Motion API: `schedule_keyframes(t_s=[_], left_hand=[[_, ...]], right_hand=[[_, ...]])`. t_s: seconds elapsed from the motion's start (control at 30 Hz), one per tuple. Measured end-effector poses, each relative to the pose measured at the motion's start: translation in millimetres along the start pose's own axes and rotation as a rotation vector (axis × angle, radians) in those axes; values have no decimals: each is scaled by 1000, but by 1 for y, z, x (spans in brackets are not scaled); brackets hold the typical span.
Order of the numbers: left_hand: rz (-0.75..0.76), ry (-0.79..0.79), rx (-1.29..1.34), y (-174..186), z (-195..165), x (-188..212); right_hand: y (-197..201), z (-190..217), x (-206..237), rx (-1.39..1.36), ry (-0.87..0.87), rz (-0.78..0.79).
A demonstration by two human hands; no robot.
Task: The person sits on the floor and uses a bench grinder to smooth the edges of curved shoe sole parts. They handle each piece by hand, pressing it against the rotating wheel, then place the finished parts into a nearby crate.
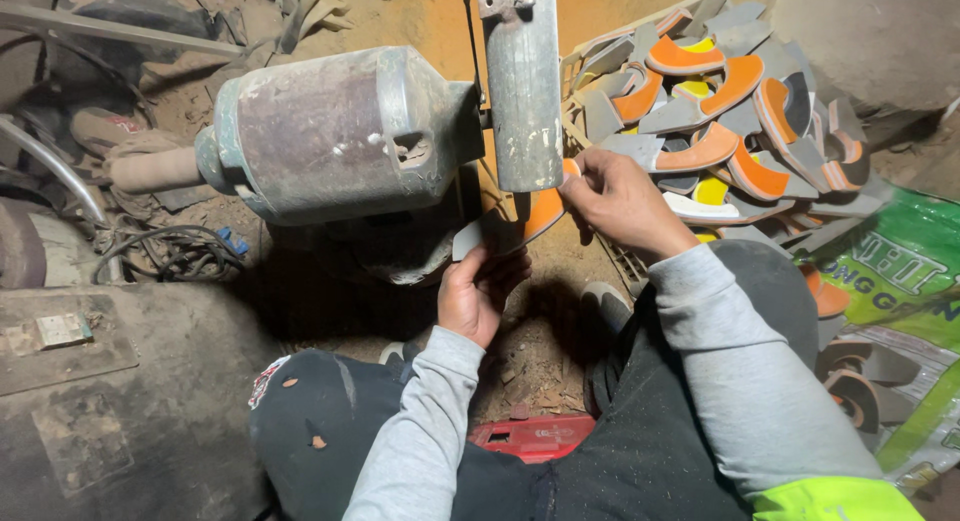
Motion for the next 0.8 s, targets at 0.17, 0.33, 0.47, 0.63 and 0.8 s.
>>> schedule_keyframes(t_s=[0.17,0.33,0.47,0.63,0.8], left_hand=[[-49,-25,-14,13,-12,5],[-11,-2,9,19,-19,12],[-99,-36,26,35,-25,12],[-87,-279,-117,39,-59,9],[23,-239,-216,12,-60,13]], right_hand=[[-16,0,11,-42,-12,40],[-22,-1,23,79,36,-61],[-24,-1,32,233,87,-82],[-45,-18,41,226,-31,249],[-35,-16,36,187,-6,235]])
Point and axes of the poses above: each hand's wrist, its own x-axis away from the middle knuckle, its own y-axis out of the back of the hand, z = x × y, the point moved 9 cm from there along -x, towards the middle knuckle, and after that the axes turned 12 degrees about -y, right-handed, at the moved point
